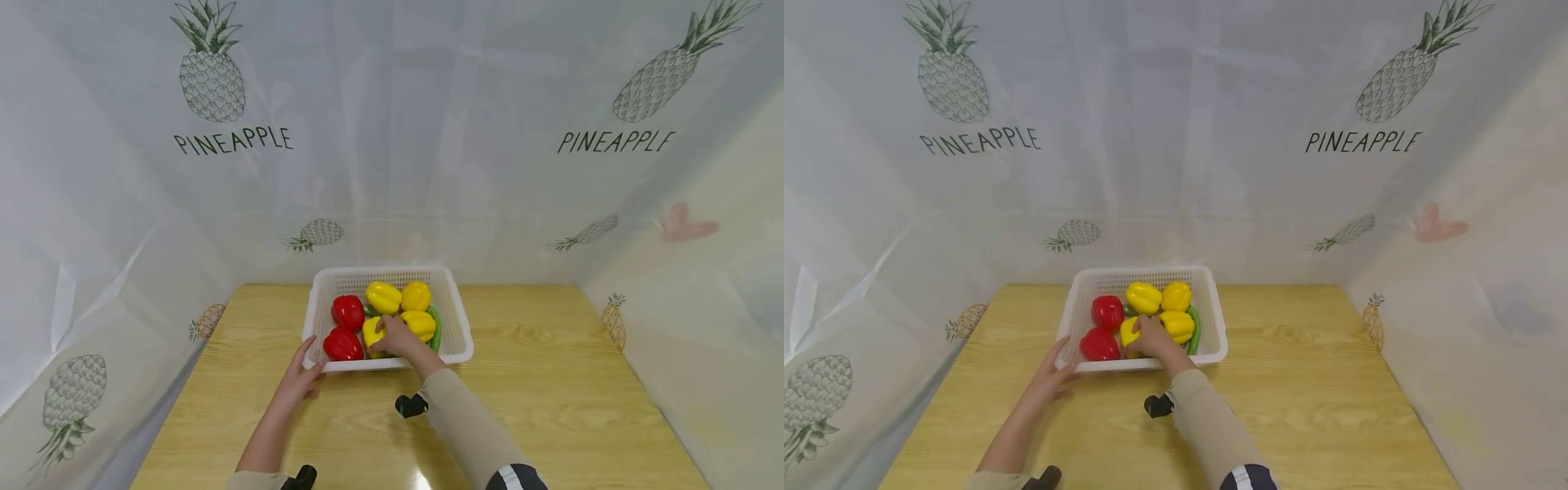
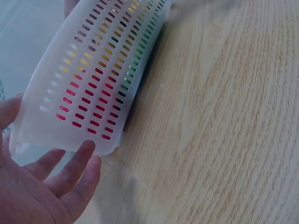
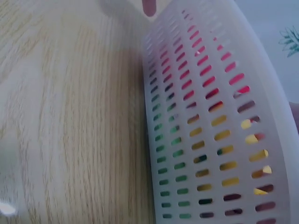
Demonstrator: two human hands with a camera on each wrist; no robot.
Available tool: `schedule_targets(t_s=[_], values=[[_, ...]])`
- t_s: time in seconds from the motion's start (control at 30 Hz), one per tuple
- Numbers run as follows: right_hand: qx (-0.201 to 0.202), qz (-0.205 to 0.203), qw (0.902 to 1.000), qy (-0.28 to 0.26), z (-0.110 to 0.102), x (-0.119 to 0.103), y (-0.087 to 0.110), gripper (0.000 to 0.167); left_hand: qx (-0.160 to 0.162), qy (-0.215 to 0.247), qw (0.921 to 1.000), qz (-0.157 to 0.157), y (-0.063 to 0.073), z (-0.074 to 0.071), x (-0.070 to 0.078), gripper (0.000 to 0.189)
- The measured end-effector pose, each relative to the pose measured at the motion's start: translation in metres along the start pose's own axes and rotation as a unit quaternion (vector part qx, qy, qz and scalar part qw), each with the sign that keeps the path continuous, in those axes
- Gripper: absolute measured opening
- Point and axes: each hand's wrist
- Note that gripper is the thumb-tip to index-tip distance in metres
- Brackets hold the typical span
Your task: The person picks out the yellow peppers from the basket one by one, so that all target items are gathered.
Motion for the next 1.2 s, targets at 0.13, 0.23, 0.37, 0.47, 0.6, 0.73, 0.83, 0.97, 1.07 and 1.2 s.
schedule_targets(t_s=[0.13,0.23,0.37,0.47,0.6,0.73,0.83,0.97,1.07,1.2], values=[[0.023,0.013,0.9997,0.003,0.000,-0.004,0.000,0.045,-0.001,0.003,1.0000,-0.003,-0.001,0.001,0.000,0.067],[0.034,0.020,0.9992,0.010,0.000,-0.006,0.001,0.043,-0.005,0.006,1.0000,-0.004,-0.001,0.000,0.000,0.068],[0.045,0.024,0.9986,-0.011,-0.002,-0.007,0.002,0.044,-0.006,0.009,0.9999,0.001,-0.002,-0.002,0.001,0.068],[0.050,0.029,0.9976,-0.036,-0.004,-0.007,0.002,0.047,-0.008,0.008,0.9999,0.002,-0.003,-0.004,0.003,0.068],[0.044,0.034,0.9967,-0.059,-0.007,-0.005,0.004,0.052,-0.019,0.010,0.9998,-0.004,-0.004,-0.003,0.002,0.068],[0.036,0.014,0.9953,-0.089,-0.011,-0.001,0.008,0.061,-0.022,0.019,0.9995,-0.010,-0.003,-0.003,0.000,0.068],[0.033,-0.011,0.9934,-0.109,-0.016,0.000,0.012,0.068,-0.020,0.025,0.9994,-0.011,-0.002,-0.003,0.000,0.068],[0.027,-0.035,0.9901,-0.133,-0.022,0.002,0.020,0.074,-0.019,0.031,0.9993,-0.013,-0.001,-0.003,0.001,0.068],[0.033,-0.047,0.9855,-0.159,-0.026,0.002,0.026,0.077,-0.018,0.034,0.9991,-0.018,-0.001,-0.002,0.002,0.069],[0.047,-0.064,0.9769,-0.198,-0.030,0.003,0.036,0.077,-0.016,0.047,0.9985,-0.022,-0.001,0.000,0.002,0.073]])
Point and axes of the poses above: each hand's wrist, its own y-axis away from the middle knuckle, its own z-axis out of the palm, x = y × z, and after that the axes turned 5 degrees about -y, right-handed
